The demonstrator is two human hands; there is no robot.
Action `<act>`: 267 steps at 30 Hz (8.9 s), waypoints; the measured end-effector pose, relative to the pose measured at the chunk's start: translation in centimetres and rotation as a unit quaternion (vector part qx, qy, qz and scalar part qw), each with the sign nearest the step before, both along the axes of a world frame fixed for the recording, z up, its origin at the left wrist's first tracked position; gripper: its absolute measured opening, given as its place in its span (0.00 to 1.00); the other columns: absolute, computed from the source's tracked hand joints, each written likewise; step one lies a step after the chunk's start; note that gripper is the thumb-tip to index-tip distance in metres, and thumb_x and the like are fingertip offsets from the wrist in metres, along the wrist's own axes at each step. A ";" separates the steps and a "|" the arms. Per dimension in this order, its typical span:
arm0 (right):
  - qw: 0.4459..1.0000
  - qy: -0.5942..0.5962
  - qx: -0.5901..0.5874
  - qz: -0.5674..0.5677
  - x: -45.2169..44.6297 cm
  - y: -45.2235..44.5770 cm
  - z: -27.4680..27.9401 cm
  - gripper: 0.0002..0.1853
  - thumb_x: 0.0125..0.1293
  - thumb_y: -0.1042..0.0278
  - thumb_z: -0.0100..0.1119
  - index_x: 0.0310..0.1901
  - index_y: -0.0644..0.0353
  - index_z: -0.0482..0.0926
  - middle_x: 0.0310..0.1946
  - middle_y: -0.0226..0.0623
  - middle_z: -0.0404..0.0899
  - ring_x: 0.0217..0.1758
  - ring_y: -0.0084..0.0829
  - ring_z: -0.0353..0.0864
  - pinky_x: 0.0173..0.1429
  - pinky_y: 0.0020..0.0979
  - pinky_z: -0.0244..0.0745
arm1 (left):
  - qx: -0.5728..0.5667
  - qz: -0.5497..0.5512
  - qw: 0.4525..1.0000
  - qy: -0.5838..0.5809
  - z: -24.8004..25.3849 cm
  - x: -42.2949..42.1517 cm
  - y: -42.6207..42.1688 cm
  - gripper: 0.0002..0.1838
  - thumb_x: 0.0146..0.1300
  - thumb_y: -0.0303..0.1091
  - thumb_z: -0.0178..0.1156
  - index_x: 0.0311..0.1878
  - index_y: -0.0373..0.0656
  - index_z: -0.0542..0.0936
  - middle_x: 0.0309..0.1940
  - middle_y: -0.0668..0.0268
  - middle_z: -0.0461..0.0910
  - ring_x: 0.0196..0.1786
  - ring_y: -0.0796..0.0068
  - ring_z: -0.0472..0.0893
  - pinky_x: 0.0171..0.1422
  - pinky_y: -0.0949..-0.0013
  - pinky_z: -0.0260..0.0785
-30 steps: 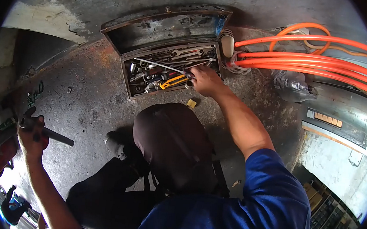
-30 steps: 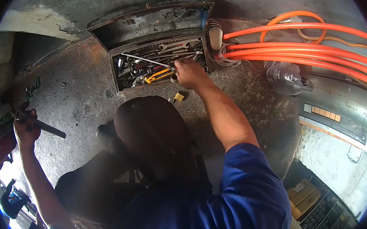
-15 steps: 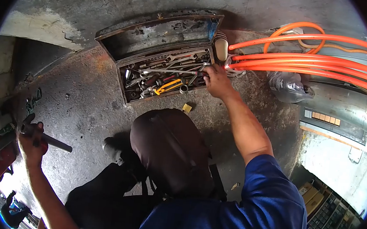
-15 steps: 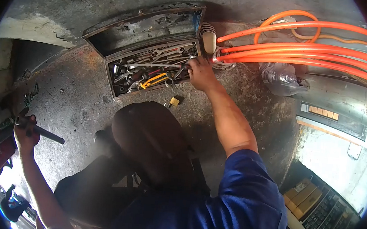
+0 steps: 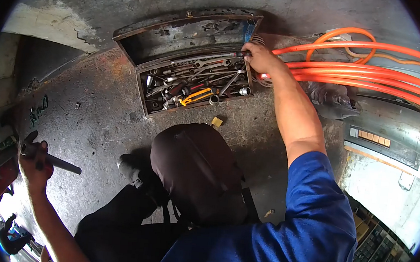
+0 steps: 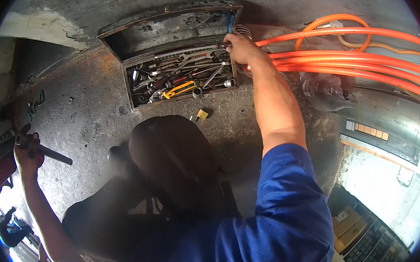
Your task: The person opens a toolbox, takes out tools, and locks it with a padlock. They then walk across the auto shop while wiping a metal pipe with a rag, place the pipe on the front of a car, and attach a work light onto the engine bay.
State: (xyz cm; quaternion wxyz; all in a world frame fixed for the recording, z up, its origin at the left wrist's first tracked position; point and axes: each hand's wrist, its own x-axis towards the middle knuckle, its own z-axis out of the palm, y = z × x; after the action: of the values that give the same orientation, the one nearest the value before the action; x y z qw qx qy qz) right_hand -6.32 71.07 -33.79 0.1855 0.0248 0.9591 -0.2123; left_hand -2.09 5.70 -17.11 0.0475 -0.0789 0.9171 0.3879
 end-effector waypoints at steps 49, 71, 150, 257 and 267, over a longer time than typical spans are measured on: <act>0.971 -0.090 0.097 0.199 -8.9 -15.2 -0.1 0.34 0.69 0.53 0.58 0.71 0.59 0.59 0.69 0.55 0.62 0.74 0.47 0.61 0.74 0.43 0.61 | 0.115 0.101 0.988 -0.016 2.6 11.6 -6.6 0.34 0.63 0.44 0.61 0.67 0.35 0.64 0.35 0.72 0.76 0.25 0.90 0.70 0.23 0.85 0.58; 0.988 -0.035 0.053 0.142 4.5 -17.7 -4.3 0.45 0.52 0.49 0.73 0.68 0.59 0.63 0.59 0.52 0.66 0.65 0.50 0.66 0.70 0.45 0.63 | 0.134 0.064 0.988 -0.039 0.6 8.6 -7.6 0.29 0.62 0.24 0.53 0.68 0.37 0.66 0.36 0.69 0.78 0.30 0.90 0.72 0.28 0.87 0.64; 0.974 -0.035 0.053 0.216 2.8 -9.3 -3.4 0.10 0.65 0.61 0.56 0.43 0.53 0.79 0.41 0.40 0.77 0.49 0.44 0.80 0.53 0.46 0.77 | 0.010 0.080 0.996 -0.027 1.4 8.1 -4.0 0.25 0.65 0.32 0.61 0.65 0.40 0.71 0.32 0.73 0.75 0.24 0.89 0.67 0.26 0.82 0.56; 0.957 -0.182 -0.124 -0.187 0.5 -5.4 -2.1 0.23 0.67 0.50 0.57 0.45 0.67 0.80 0.36 0.45 0.85 0.33 0.32 0.86 0.37 0.35 0.80 | 0.127 0.029 0.990 -0.052 -1.0 8.1 -8.6 0.25 0.66 0.36 0.59 0.63 0.34 0.69 0.33 0.69 0.75 0.30 0.84 0.74 0.31 0.82 0.70; 0.987 -0.158 0.014 -0.025 6.3 -4.0 -2.0 0.15 0.59 0.59 0.60 0.42 0.61 0.83 0.43 0.52 0.83 0.50 0.48 0.82 0.55 0.43 0.75 | 0.063 0.023 0.995 -0.074 0.3 7.9 -6.9 0.26 0.67 0.37 0.59 0.63 0.34 0.69 0.32 0.70 0.74 0.30 0.83 0.73 0.33 0.79 0.68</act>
State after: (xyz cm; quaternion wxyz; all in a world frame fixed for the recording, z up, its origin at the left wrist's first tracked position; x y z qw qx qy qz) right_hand -0.03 67.08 -35.81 0.3293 0.0844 0.9196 -0.1969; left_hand 5.78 -1.21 -16.84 0.1116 -0.1252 0.8829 0.4386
